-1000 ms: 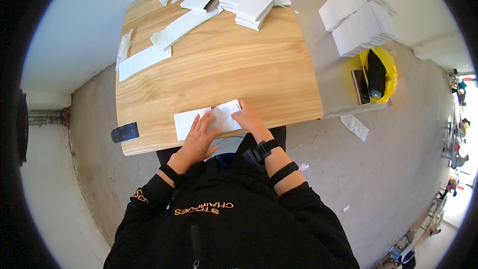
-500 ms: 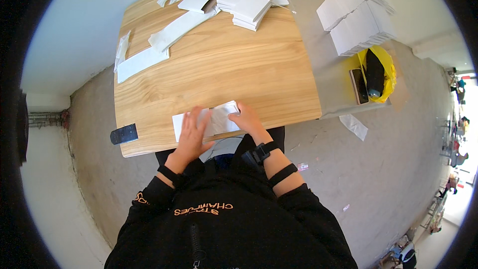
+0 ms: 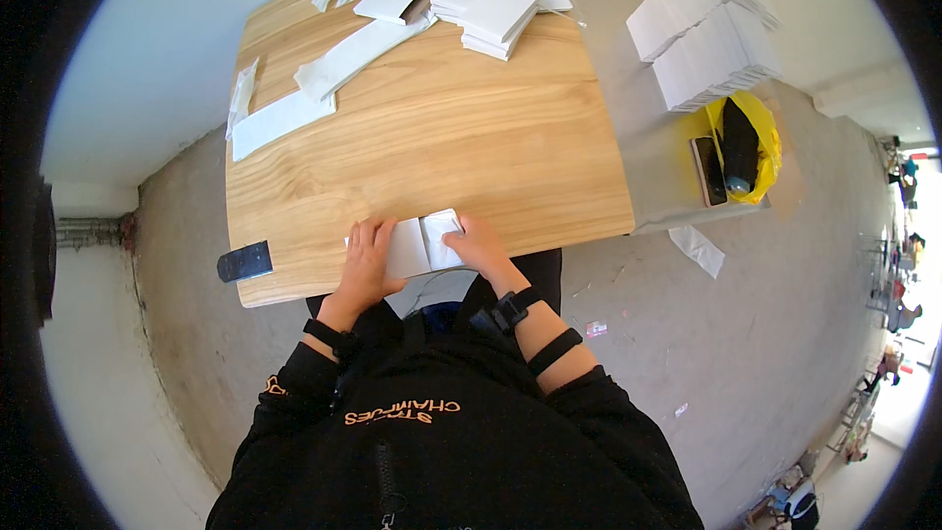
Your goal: Folding rectangular white paper or foam sheets into smaller rectangles and stacking them.
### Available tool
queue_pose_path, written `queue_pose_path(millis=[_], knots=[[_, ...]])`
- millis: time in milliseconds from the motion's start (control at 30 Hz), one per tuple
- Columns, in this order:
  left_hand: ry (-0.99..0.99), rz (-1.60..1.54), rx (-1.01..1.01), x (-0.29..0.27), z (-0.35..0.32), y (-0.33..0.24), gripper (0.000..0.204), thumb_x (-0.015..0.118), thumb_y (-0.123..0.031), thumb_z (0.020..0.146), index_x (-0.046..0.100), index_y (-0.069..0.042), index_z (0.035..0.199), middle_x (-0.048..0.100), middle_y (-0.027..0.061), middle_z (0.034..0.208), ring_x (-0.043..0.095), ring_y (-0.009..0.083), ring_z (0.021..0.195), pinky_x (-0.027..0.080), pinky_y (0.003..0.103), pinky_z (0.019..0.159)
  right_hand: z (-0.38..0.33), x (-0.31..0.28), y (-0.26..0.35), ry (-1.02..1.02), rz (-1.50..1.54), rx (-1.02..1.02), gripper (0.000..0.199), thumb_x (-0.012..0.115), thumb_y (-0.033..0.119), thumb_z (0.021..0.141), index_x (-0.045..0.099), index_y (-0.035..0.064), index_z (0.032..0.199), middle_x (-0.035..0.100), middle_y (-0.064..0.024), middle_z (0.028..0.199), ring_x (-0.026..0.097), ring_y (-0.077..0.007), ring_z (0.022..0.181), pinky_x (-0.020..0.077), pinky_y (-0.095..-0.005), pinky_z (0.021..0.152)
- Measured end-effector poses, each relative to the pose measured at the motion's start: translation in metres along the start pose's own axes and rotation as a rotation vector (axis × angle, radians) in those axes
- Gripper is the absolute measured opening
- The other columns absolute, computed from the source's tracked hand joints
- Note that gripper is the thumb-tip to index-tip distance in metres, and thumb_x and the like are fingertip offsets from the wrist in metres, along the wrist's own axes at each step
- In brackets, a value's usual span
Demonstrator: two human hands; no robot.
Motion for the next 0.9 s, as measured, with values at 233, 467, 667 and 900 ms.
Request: queue_pose_path(millis=[233,467,667,900], knots=[[-0.120,0.062,0.086,-0.012,0.002,-0.022,0.083,0.079,-0.016,0.054,0.042,-0.005,0.128,0.042,0.0184,0.122,0.041,0.0397,0.120,0.024,0.059,0.108,0.001,0.004,0.004,-0.147,0.041,-0.189,0.037,0.064,0.026,0.081,0.061,-0.0017,0.104,0.066,-0.0191,0.089,0.064,-0.0281,0.081,0.0486,-0.0374,0.072],[-0.224,0.089,0.089,-0.031,-0.002,-0.027,0.082,0.079,-0.017,0.058,0.041,-0.006,0.129,0.042,0.0173,0.128,0.039,0.0370,0.128,0.018,0.060,0.109,-0.033,-0.005,0.053,-0.080,-0.086,-0.193,0.032,0.067,0.028,0.082,0.063,-0.0001,0.096,0.065,-0.0175,0.084,0.062,-0.0289,0.073,0.0478,-0.0367,0.066],[-0.341,0.035,0.127,-0.047,-0.003,-0.039,0.086,0.079,-0.013,0.056,0.036,-0.007,0.131,0.043,0.0162,0.127,0.040,0.0369,0.127,0.017,0.060,0.109,-0.063,-0.021,0.101,-0.296,-0.155,-0.358,0.029,0.067,0.026,0.084,0.063,0.0007,0.097,0.066,-0.0147,0.085,0.063,-0.0256,0.075,0.0488,-0.0344,0.068],[-0.263,0.005,0.095,-0.055,-0.004,-0.047,0.089,0.080,-0.012,0.054,0.036,-0.006,0.131,0.043,0.0162,0.126,0.040,0.0363,0.127,0.017,0.060,0.110,-0.054,-0.036,0.080,-0.177,-0.051,-0.249,0.025,0.070,0.021,0.082,0.062,-0.0002,0.094,0.066,-0.0113,0.085,0.064,-0.0178,0.078,0.0496,-0.0311,0.071]])
Point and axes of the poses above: each hand's wrist, its own z-axis towards the middle knuckle, its own x-axis out of the palm, y = z × x, the point moved 8 cm from there along z, towards the middle knuckle
